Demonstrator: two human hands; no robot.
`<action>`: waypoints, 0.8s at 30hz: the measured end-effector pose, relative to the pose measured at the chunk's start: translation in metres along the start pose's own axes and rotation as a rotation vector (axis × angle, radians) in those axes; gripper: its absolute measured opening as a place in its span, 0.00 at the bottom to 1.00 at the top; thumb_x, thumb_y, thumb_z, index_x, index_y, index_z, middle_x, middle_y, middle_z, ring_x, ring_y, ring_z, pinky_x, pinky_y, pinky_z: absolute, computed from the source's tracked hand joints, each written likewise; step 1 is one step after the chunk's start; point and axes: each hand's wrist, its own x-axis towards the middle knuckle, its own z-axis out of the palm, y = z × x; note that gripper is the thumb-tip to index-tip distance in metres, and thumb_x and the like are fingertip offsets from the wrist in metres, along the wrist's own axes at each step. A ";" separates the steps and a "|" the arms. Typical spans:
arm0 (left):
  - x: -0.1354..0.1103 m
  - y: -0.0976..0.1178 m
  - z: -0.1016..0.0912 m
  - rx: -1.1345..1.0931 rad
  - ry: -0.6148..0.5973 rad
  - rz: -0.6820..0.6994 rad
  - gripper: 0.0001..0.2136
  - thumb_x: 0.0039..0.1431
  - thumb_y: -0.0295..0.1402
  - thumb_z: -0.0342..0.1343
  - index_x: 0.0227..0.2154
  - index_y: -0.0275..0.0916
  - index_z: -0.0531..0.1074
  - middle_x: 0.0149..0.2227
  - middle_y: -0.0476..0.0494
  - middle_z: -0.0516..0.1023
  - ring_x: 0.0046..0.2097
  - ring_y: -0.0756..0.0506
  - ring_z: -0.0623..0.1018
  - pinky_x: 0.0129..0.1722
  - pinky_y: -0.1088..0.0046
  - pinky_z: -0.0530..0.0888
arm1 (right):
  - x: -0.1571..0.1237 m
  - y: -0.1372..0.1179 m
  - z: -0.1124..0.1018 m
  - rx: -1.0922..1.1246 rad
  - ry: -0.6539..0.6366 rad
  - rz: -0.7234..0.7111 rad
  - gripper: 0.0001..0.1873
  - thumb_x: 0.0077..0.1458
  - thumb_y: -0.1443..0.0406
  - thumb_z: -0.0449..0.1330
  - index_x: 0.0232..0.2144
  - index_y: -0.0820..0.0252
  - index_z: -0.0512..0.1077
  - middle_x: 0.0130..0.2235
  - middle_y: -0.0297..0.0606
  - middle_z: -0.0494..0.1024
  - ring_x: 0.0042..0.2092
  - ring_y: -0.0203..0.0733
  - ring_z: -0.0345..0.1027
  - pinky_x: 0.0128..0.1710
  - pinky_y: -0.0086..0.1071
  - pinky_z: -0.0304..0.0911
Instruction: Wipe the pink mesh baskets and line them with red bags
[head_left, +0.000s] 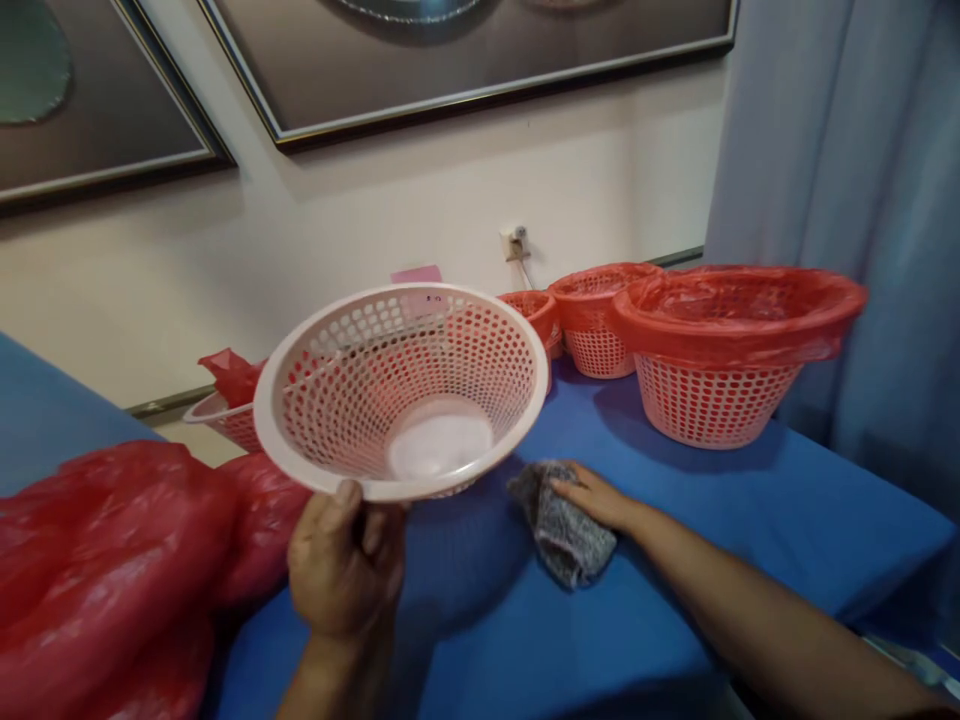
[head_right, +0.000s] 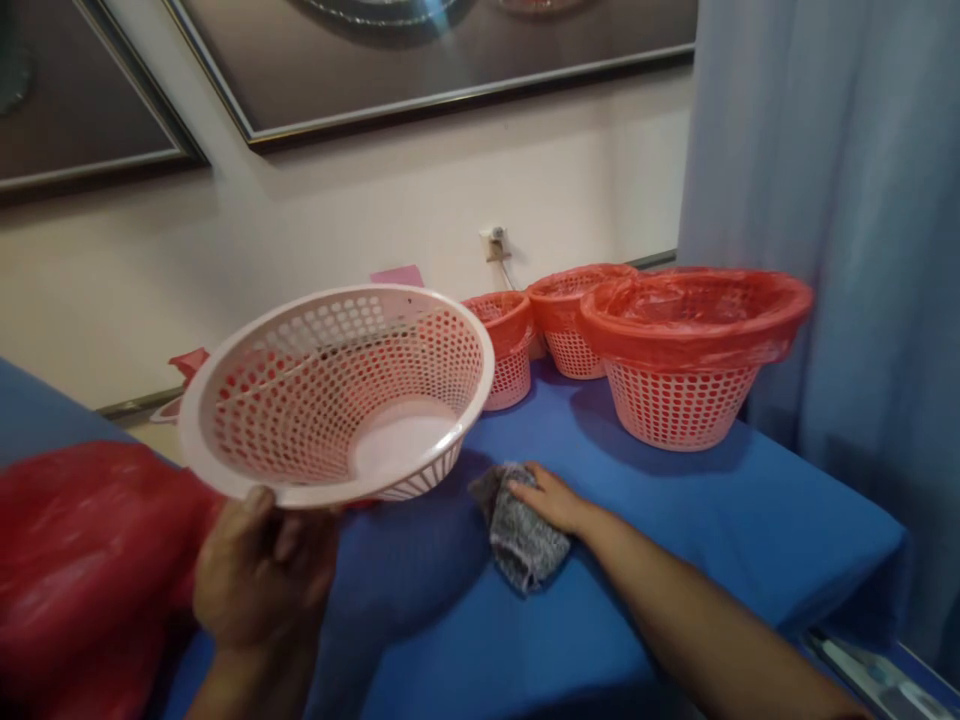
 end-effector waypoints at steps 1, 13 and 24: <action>0.005 0.007 0.008 -0.040 0.000 -0.021 0.20 0.64 0.40 0.60 0.21 0.41 0.59 0.13 0.60 0.54 0.14 0.55 0.55 0.18 0.79 0.62 | -0.004 -0.001 0.008 0.011 -0.107 -0.054 0.29 0.56 0.45 0.64 0.50 0.59 0.74 0.47 0.43 0.84 0.48 0.51 0.78 0.52 0.43 0.73; 0.031 -0.044 0.055 -0.336 -0.099 -0.477 0.23 0.59 0.41 0.65 0.20 0.41 0.57 0.13 0.64 0.51 0.14 0.59 0.49 0.17 0.83 0.59 | -0.038 -0.030 0.026 -0.399 -0.493 -0.635 0.35 0.66 0.40 0.51 0.59 0.58 0.72 0.54 0.49 0.80 0.55 0.55 0.74 0.58 0.49 0.65; 0.012 -0.102 -0.004 0.431 -0.112 -0.333 0.26 0.60 0.59 0.55 0.30 0.36 0.75 0.21 0.50 0.72 0.20 0.50 0.70 0.22 0.74 0.69 | -0.059 -0.033 0.031 -0.475 -0.132 -1.061 0.27 0.68 0.57 0.53 0.67 0.56 0.61 0.56 0.52 0.77 0.54 0.55 0.73 0.50 0.51 0.70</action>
